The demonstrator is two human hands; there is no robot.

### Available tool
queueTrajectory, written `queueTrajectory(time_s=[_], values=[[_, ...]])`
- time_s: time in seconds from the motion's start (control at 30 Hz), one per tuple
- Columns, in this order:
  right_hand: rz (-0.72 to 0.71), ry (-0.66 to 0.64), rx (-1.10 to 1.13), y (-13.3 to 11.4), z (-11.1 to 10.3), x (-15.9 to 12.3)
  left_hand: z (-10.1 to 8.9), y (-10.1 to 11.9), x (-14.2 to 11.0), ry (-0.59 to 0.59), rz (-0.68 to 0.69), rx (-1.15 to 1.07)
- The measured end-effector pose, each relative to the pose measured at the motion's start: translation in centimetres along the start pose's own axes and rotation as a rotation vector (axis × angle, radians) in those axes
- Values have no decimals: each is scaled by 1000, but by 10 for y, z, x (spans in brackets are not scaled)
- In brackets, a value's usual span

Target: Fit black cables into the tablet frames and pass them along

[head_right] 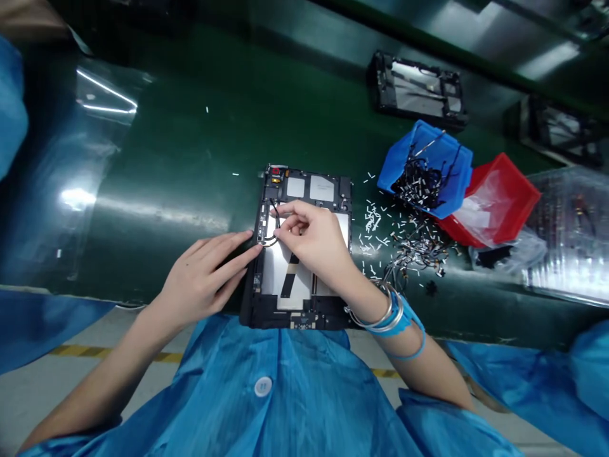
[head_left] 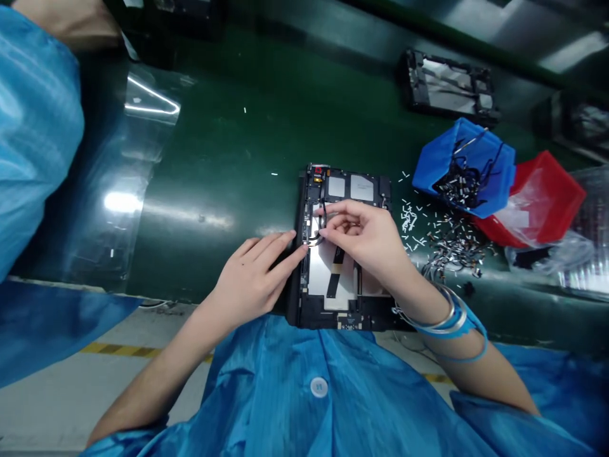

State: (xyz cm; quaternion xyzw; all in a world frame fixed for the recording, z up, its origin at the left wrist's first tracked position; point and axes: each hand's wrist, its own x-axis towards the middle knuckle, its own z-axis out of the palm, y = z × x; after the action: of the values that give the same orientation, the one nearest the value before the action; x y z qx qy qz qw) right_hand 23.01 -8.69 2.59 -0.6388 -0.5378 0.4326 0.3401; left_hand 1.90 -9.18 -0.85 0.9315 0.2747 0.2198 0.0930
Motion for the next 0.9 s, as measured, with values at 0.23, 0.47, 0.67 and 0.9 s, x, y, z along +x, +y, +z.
queueTrajectory(time_s=[0.23, 0.47, 0.67, 0.9], values=[[-20, 31, -48, -1, -5, 3, 1, 3, 3, 5, -7, 37], [-95, 13, -236, -5, -21, 16, 1, 11, 5, 27, -50, -33], [-96, -21, -247, -5, -24, 22, -2, 13, 14, -6, -37, -10], [-142, -10, -265, 3, -29, 20, -1, 11, 18, -84, -3, 31]])
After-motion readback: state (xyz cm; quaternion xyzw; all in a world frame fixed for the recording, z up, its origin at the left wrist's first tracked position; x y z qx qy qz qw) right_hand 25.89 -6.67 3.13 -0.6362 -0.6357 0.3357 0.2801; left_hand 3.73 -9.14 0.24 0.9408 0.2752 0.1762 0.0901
